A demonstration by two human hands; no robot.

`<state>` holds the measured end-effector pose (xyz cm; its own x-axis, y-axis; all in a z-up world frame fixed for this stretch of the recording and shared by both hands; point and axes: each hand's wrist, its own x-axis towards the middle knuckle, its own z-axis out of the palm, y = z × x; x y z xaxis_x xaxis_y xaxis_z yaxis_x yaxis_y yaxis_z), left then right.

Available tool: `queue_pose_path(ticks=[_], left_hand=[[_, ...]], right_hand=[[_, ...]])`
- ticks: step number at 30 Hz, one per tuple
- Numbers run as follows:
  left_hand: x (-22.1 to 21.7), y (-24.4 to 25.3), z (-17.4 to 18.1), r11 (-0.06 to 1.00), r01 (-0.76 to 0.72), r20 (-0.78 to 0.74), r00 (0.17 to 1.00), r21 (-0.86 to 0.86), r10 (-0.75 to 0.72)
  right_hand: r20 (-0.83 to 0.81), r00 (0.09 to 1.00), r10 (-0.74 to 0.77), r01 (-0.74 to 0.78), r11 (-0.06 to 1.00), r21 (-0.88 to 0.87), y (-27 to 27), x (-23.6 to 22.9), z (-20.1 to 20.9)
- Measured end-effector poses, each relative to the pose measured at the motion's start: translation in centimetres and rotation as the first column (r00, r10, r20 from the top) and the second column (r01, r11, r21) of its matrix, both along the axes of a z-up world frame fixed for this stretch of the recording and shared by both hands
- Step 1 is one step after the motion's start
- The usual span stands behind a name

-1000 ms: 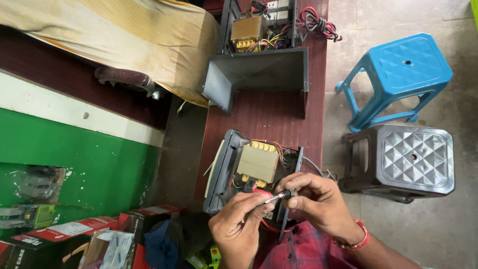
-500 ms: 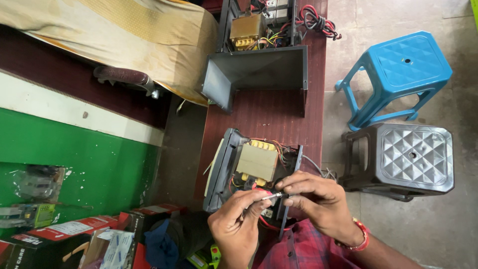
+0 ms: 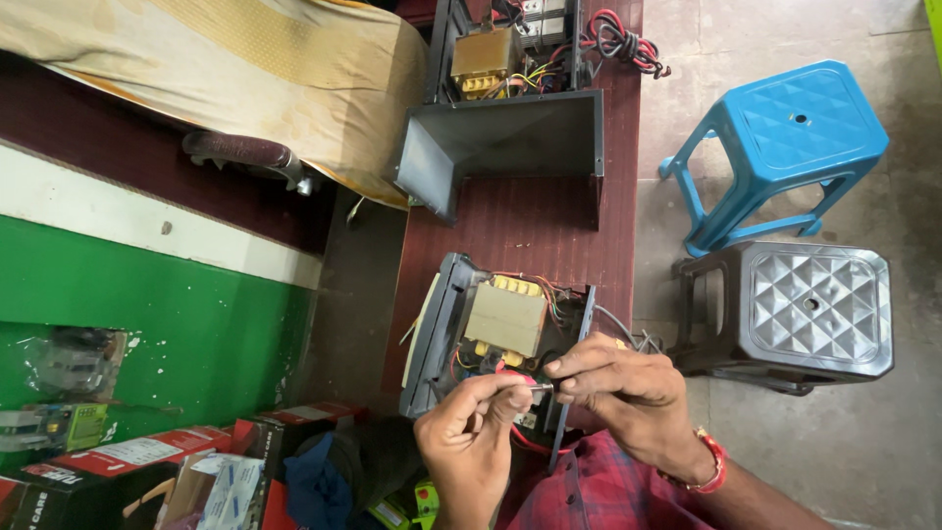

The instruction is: The person is repairing an electronic device, likely a power inverter, by manipulating internal wires and components with a screwdriver. They are seen adjusting connections and handling the device's casing.

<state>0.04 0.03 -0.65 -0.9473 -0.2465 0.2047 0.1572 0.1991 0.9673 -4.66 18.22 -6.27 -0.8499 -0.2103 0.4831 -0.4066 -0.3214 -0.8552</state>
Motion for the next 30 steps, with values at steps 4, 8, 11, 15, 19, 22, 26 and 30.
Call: queue_pose_path(ticks=[4,8,11,15,19,22,26,30], left_hand=[[0.0,-0.1,0.2,1.0,-0.005,0.011,1.0,-0.019,0.005],[0.1,-0.1,0.3,0.998,-0.03,0.041,0.999,-0.054,0.032],[0.0,0.0,0.2,0.999,-0.04,0.066,0.997,-0.02,0.041],[0.0,0.0,-0.1,0.999,-0.049,0.092,0.995,0.017,0.047],[0.0,-0.2,-0.1,1.0,-0.001,0.043,0.999,0.015,0.0],[-0.1,-0.2,0.1,1.0,0.0,0.044,0.999,-0.009,0.0],[0.0,0.0,0.6,0.999,0.013,0.005,1.0,-0.047,-0.013],[-0.1,0.2,1.0,0.995,0.013,-0.03,0.999,-0.094,-0.016]], right_hand=[[-0.125,0.989,-0.076,0.086,0.993,0.081,-0.1,0.0,0.6],[-0.206,0.971,-0.12,0.159,0.97,0.184,0.0,-0.1,1.2],[-0.239,0.962,-0.129,0.18,0.962,0.204,0.0,-0.2,1.5],[-0.271,0.953,-0.137,0.2,0.955,0.219,0.0,-0.3,1.7],[-0.246,0.959,-0.14,0.199,0.952,0.233,-0.1,-0.3,1.9],[-0.261,0.955,-0.144,0.208,0.949,0.237,-0.1,-0.4,2.0],[-0.244,0.96,-0.136,0.196,0.95,0.242,-0.1,-0.3,2.1],[-0.216,0.968,-0.127,0.18,0.952,0.246,-0.1,-0.2,2.1]])
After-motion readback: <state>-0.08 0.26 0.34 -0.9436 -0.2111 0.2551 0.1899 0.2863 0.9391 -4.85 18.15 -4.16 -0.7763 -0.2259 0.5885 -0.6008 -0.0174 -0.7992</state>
